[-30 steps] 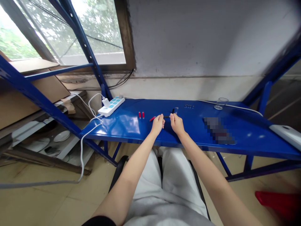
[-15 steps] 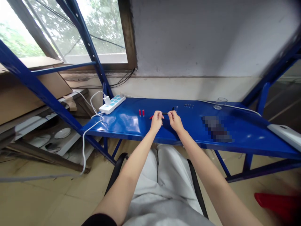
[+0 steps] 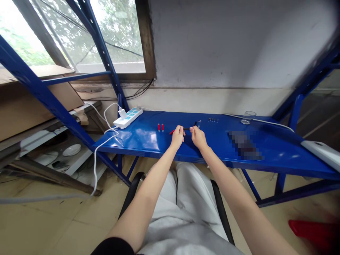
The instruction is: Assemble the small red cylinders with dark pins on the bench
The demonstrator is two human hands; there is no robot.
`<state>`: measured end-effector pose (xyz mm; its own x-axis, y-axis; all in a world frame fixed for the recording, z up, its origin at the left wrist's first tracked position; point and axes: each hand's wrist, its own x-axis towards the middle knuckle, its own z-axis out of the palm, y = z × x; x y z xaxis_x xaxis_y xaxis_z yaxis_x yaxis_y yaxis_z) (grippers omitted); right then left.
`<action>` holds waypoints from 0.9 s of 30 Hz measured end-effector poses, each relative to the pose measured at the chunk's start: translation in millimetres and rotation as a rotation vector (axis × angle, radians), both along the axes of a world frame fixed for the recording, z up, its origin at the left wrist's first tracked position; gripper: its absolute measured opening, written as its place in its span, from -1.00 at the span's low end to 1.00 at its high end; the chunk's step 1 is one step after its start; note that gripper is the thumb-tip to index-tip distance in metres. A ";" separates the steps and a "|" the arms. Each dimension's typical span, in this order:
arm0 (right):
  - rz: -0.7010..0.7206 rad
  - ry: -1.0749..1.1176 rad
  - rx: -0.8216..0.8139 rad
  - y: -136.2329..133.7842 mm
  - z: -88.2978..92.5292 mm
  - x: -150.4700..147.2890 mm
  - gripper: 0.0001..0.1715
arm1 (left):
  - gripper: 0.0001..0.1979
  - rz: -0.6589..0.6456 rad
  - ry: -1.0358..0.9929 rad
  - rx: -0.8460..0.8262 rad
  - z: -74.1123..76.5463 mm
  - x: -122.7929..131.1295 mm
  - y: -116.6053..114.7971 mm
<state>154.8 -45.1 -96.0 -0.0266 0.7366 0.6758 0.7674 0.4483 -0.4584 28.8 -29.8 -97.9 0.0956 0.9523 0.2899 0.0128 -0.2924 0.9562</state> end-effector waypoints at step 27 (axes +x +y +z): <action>0.004 0.047 -0.019 1.1 -1.9 2.7 -0.53 | -0.63 0.002 -0.067 -0.004 6.7 -2.9 -5.3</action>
